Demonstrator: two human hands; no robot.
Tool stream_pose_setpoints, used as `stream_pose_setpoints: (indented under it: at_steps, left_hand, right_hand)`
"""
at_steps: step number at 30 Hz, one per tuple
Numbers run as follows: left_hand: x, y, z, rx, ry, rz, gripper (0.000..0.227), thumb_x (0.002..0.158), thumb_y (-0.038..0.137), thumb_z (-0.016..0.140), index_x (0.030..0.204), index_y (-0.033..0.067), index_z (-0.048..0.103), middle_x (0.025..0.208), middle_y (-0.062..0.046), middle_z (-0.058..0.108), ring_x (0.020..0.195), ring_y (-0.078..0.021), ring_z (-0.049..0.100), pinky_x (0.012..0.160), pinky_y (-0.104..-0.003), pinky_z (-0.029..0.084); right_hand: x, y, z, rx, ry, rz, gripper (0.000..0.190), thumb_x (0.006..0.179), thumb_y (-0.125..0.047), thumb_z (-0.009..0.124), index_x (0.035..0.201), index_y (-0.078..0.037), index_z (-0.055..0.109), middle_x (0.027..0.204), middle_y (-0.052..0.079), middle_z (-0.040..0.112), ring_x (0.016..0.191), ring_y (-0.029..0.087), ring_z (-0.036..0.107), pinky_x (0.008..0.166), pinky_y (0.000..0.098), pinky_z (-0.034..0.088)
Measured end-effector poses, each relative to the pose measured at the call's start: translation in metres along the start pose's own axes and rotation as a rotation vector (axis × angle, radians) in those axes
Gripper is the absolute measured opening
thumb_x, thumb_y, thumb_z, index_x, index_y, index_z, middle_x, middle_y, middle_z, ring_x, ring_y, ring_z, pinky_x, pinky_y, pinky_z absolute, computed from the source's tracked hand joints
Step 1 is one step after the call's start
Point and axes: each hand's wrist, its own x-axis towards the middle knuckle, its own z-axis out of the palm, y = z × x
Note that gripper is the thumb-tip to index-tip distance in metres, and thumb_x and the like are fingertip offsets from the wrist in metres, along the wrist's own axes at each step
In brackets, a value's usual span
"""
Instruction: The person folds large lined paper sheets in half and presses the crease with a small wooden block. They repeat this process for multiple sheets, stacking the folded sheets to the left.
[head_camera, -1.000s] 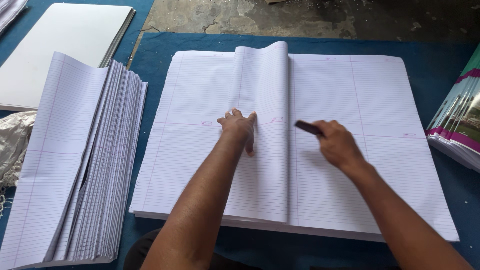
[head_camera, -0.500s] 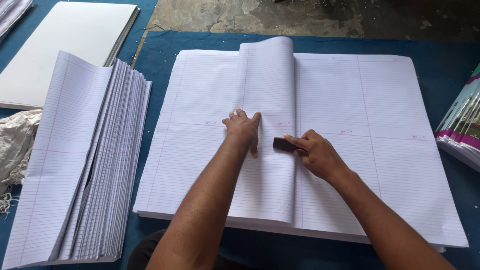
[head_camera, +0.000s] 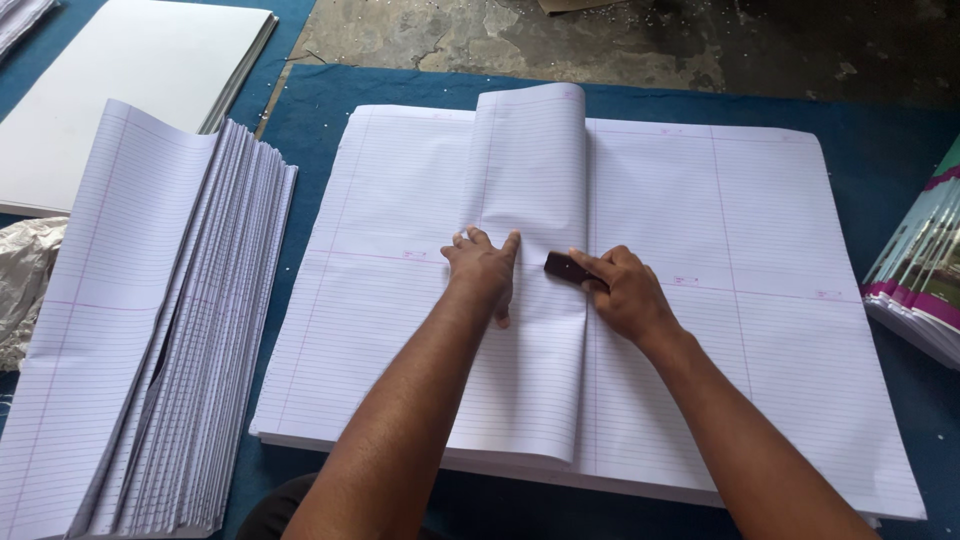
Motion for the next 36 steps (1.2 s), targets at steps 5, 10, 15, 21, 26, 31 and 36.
stream_pose_setpoints:
  at_steps: [5, 10, 15, 21, 26, 31, 36]
  left_hand:
    - [-0.001, -0.001, 0.000, 0.034, 0.016, 0.017, 0.141, 0.063, 0.041, 0.097, 0.164, 0.0283, 0.000, 0.162, -0.038, 0.010, 0.150, -0.0541, 0.016, 0.120, -0.064, 0.024]
    - [-0.001, 0.000, -0.001, 0.027, 0.016, 0.013, 0.141, 0.061, 0.039, 0.099, 0.164, 0.0280, 0.003, 0.162, -0.038, 0.010, 0.149, -0.0549, 0.017, 0.120, -0.063, 0.024]
    - [0.000, 0.001, -0.002, 0.023, 0.009, 0.013, 0.141, 0.061, 0.038, 0.099, 0.164, 0.0278, 0.003, 0.162, -0.038, 0.011, 0.150, -0.0545, 0.016, 0.120, -0.064, 0.023]
    - [0.000, -0.001, -0.001, 0.030, 0.015, 0.035, 0.140, 0.063, 0.038, 0.097, 0.164, 0.0252, 0.002, 0.160, -0.041, 0.011, 0.149, -0.0555, 0.017, 0.120, -0.063, 0.022]
    - [-0.002, -0.001, -0.002, 0.015, 0.010, 0.038, 0.140, 0.062, 0.035, 0.098, 0.164, 0.0246, 0.003, 0.160, -0.040, 0.010, 0.149, -0.0553, 0.016, 0.121, -0.063, 0.022]
    - [-0.003, -0.001, -0.005, 0.001, 0.002, 0.046, 0.140, 0.063, 0.030, 0.099, 0.164, 0.0231, 0.004, 0.160, -0.041, 0.009, 0.149, -0.0566, 0.014, 0.121, -0.064, 0.021]
    - [-0.004, -0.003, -0.005, -0.015, 0.019, 0.064, 0.139, 0.062, 0.029, 0.100, 0.164, 0.0214, 0.005, 0.159, -0.043, 0.009, 0.148, -0.0584, 0.014, 0.120, -0.064, 0.021]
  right_hand:
    - [0.028, 0.002, -0.002, -0.022, 0.034, 0.049, 0.050, 0.091, -0.014, 0.070, 0.137, -0.033, 0.063, 0.099, 0.002, 0.060, 0.081, 0.015, 0.062, 0.084, 0.0306, 0.058]
    - [0.054, 0.007, -0.003, -0.038, 0.040, 0.104, 0.049, 0.093, -0.018, 0.069, 0.139, -0.033, 0.062, 0.102, 0.002, 0.059, 0.085, 0.016, 0.061, 0.086, 0.0306, 0.058]
    - [0.077, 0.013, -0.001, -0.044, 0.053, 0.129, 0.050, 0.093, -0.020, 0.069, 0.140, -0.032, 0.061, 0.102, 0.003, 0.058, 0.090, 0.016, 0.060, 0.089, 0.0305, 0.056]
    - [0.107, 0.018, -0.002, -0.044, 0.085, 0.148, 0.049, 0.094, -0.022, 0.069, 0.142, -0.031, 0.060, 0.103, 0.005, 0.058, 0.093, 0.018, 0.060, 0.091, 0.0334, 0.055]
    - [0.131, 0.018, -0.005, -0.042, 0.105, 0.195, 0.049, 0.095, -0.022, 0.068, 0.143, -0.032, 0.059, 0.107, 0.007, 0.058, 0.098, 0.020, 0.061, 0.093, 0.0360, 0.054]
    - [0.153, 0.015, -0.007, -0.008, 0.117, 0.312, 0.050, 0.096, -0.022, 0.066, 0.144, -0.033, 0.057, 0.115, 0.008, 0.058, 0.101, 0.022, 0.063, 0.094, 0.0368, 0.055]
    - [0.180, 0.018, -0.008, -0.021, 0.172, 0.348, 0.050, 0.097, -0.023, 0.067, 0.145, -0.033, 0.057, 0.122, 0.011, 0.058, 0.110, 0.026, 0.062, 0.100, 0.0391, 0.051]
